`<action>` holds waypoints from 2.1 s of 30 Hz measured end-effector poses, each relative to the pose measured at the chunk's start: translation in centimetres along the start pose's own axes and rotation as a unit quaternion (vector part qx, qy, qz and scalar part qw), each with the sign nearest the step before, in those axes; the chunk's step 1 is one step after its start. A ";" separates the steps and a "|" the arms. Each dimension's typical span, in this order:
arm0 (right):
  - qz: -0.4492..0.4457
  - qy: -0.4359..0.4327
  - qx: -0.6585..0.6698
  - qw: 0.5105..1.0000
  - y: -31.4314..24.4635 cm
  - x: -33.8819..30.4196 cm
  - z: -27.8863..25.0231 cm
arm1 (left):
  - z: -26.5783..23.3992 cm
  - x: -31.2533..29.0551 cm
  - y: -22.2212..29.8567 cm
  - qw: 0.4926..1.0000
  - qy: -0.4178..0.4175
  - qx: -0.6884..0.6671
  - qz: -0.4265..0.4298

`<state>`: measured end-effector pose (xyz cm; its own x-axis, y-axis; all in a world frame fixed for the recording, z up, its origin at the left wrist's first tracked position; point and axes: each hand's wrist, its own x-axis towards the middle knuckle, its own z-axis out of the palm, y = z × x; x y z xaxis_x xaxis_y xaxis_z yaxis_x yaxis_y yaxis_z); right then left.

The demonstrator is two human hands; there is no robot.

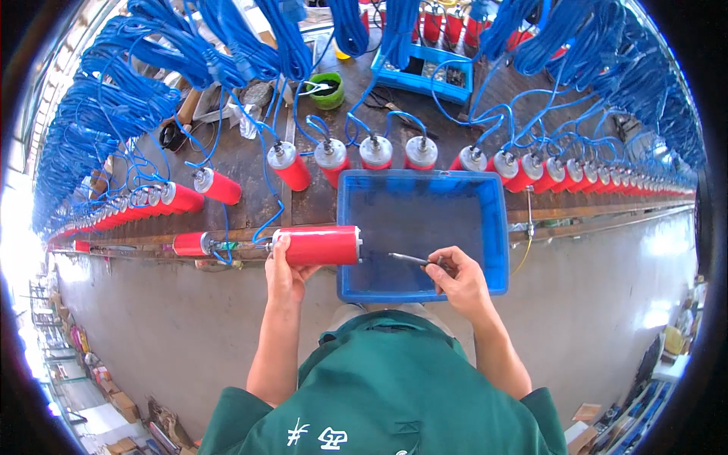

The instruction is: The person submerges a red canister in a container of water by hand and holds it there. The person then removes it and uses a pen to mark a metal component on an assembly line before repeating the submerging process.

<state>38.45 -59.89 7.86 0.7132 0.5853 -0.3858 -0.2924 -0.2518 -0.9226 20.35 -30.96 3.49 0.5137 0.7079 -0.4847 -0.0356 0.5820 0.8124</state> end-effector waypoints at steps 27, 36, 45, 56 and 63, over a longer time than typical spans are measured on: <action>-0.342 -0.049 -0.187 0.920 0.5 5.9 1.6 | -0.5 1.3 -2.1 0.994 -0.098 -0.009 -0.044; -0.104 -0.067 -0.001 0.992 0.6 5.6 0.9 | -0.3 1.1 -2.2 0.995 -0.094 0.004 -0.021; -0.075 0.011 -0.114 0.991 3.3 7.2 1.4 | -0.1 1.2 -2.1 0.995 -0.098 0.014 -0.019; -0.030 -0.105 0.048 0.993 3.3 6.8 1.1 | -0.4 1.3 -2.3 0.996 -0.093 0.010 -0.009; -0.201 -0.031 -0.091 0.975 4.1 6.4 0.5 | -0.1 1.2 -2.3 0.996 -0.090 0.007 -0.002</action>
<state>41.53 -56.74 1.61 0.7057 0.7085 0.0018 0.1254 -0.1223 -0.9845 21.01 -31.42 0.98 0.6585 0.6217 -0.4240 -0.0221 0.5792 0.8149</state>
